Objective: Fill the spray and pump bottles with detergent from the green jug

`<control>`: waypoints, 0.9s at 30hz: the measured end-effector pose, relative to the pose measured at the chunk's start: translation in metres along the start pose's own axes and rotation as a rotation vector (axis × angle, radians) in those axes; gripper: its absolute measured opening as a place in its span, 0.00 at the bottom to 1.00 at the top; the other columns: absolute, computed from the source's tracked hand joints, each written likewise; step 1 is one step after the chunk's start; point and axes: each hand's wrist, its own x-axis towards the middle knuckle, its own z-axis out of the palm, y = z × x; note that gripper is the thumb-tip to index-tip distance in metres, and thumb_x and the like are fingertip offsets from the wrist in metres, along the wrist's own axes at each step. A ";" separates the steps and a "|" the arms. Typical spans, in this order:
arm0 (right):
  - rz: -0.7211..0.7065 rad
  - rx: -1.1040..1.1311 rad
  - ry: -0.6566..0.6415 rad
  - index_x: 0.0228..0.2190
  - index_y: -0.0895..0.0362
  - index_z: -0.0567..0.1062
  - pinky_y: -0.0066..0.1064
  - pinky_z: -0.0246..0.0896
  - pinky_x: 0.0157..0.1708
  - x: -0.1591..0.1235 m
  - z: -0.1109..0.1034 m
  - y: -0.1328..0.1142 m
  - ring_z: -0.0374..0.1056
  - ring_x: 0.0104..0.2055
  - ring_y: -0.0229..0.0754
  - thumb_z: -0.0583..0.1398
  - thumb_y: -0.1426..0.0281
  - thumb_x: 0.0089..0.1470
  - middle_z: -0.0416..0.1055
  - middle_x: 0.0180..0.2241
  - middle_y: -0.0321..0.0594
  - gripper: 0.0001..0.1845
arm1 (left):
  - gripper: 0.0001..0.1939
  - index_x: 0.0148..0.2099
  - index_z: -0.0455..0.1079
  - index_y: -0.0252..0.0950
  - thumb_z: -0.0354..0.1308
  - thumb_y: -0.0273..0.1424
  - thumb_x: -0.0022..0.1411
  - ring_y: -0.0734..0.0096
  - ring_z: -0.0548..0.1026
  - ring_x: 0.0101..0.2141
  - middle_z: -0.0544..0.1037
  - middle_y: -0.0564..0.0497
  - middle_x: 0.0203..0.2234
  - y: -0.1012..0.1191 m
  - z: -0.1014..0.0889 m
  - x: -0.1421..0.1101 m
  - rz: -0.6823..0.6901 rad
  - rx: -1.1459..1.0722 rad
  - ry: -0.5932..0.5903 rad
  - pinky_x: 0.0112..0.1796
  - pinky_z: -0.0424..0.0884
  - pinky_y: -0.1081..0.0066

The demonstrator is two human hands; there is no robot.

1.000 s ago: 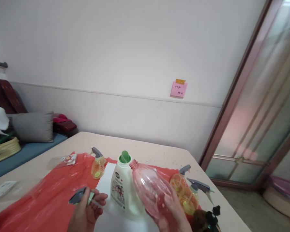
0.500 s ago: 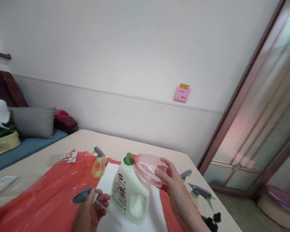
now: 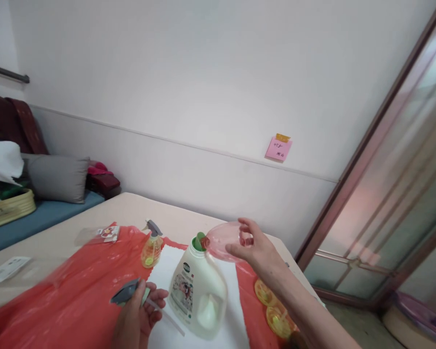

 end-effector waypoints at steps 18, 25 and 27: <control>-0.071 -0.316 -0.213 0.57 0.45 0.62 0.42 0.59 0.50 0.034 -0.008 -0.048 0.65 0.51 0.50 0.66 0.56 0.45 0.63 0.56 0.43 0.39 | 0.13 0.35 0.63 0.38 0.60 0.40 0.57 0.70 0.73 0.16 0.79 0.47 0.19 0.011 0.000 0.010 -0.121 -0.033 0.026 0.16 0.66 0.77; -0.186 -0.482 -0.268 0.60 0.47 0.61 0.45 0.55 0.54 0.029 0.004 -0.074 0.60 0.57 0.54 0.65 0.60 0.44 0.60 0.60 0.44 0.42 | 0.19 0.34 0.65 0.37 0.66 0.44 0.50 0.71 0.74 0.18 0.80 0.46 0.21 0.017 0.003 -0.005 -0.051 -0.062 0.014 0.18 0.65 0.77; -0.247 -0.472 -0.237 0.59 0.45 0.63 0.46 0.54 0.54 0.023 0.004 -0.074 0.60 0.57 0.55 0.65 0.60 0.43 0.62 0.58 0.42 0.40 | 0.20 0.35 0.65 0.37 0.67 0.44 0.49 0.72 0.74 0.19 0.80 0.46 0.22 0.019 0.006 -0.012 -0.026 -0.066 0.012 0.19 0.66 0.78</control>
